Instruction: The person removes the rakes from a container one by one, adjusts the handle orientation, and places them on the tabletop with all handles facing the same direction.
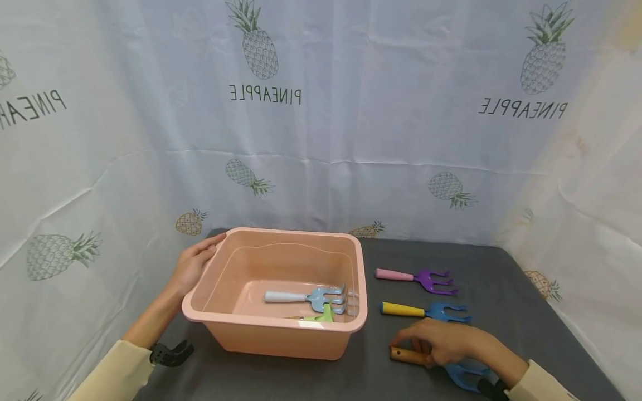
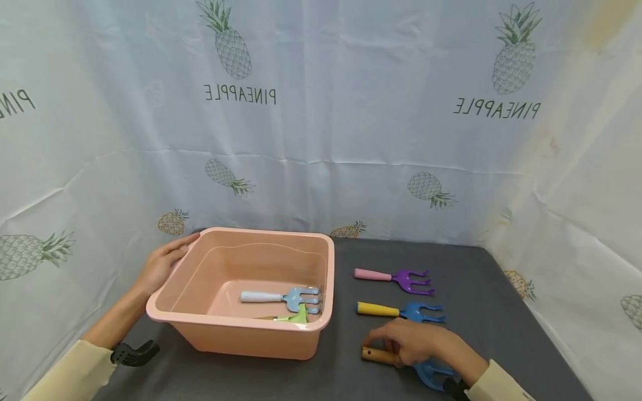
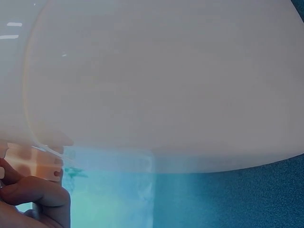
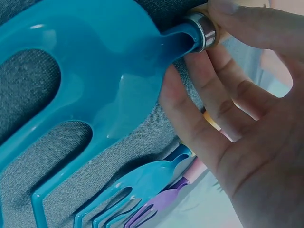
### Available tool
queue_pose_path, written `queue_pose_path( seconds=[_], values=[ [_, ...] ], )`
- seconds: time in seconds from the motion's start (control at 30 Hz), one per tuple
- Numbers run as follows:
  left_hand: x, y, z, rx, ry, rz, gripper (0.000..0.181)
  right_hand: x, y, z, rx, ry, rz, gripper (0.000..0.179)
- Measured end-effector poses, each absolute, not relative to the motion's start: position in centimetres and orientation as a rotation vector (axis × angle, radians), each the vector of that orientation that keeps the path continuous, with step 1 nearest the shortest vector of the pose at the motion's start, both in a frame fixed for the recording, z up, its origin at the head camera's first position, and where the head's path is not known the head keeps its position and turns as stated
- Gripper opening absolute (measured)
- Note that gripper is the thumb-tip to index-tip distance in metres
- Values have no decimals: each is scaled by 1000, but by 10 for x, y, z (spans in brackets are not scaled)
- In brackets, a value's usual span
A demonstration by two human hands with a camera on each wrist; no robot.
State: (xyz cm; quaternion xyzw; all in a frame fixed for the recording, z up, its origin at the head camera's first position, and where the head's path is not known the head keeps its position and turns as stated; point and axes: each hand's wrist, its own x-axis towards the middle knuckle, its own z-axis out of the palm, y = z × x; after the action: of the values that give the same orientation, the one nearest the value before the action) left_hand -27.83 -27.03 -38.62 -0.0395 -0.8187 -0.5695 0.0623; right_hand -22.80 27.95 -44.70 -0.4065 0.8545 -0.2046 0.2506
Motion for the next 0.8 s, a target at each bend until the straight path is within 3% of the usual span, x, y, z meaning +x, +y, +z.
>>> queue_pose_path(
  seconds=[0.8],
  values=[
    [-280,-271,-389,-145,-2452,-1763,48,-228,281,-455,-1140,2341,-572,83]
  ],
)
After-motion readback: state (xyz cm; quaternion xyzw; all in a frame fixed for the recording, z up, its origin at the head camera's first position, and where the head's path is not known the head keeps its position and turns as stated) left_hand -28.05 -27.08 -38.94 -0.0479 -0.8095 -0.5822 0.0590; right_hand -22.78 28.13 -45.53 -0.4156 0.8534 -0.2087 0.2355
